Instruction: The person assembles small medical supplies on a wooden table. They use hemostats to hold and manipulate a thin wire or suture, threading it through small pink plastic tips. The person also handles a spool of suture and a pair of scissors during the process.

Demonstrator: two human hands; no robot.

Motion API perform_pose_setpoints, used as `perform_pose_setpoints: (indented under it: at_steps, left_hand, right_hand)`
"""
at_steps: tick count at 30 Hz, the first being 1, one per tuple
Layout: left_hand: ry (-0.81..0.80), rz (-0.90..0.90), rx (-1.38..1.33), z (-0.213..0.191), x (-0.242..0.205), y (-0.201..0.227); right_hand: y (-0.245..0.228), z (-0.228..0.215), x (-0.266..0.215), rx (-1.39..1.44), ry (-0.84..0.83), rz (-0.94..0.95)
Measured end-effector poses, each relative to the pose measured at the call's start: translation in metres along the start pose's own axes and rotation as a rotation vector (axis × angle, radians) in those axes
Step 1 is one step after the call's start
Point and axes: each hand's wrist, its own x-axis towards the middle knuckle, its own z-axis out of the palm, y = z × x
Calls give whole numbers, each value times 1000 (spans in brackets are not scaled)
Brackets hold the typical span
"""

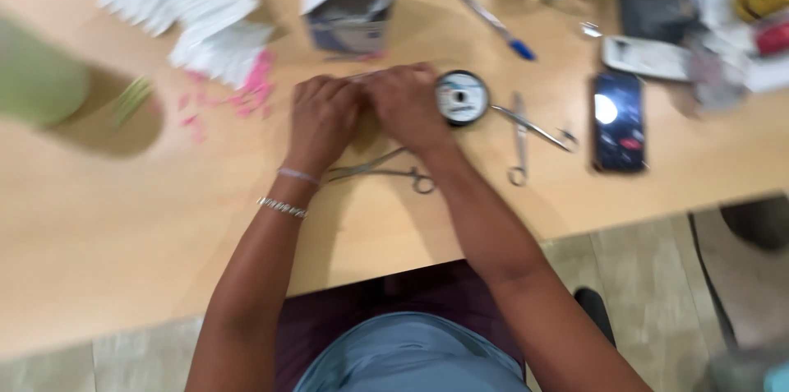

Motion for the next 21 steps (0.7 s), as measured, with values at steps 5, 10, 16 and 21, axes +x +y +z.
perform_pose_setpoints:
  at_steps: [5, 10, 16, 21]
  left_hand:
    - [-6, 51, 49, -3, -5, 2]
    - [-19, 76, 71, -16, -9, 0]
    - [9, 116, 12, -14, -18, -1]
    - [-41, 111, -69, -13, -32, 1]
  right_hand:
    - [-3, 3, -6, 27, 37, 67]
    - [-18, -18, 2, 286, -37, 112]
    - [-24, -49, 11, 640, 36, 291]
    - [-26, -69, 19, 641, -83, 294]
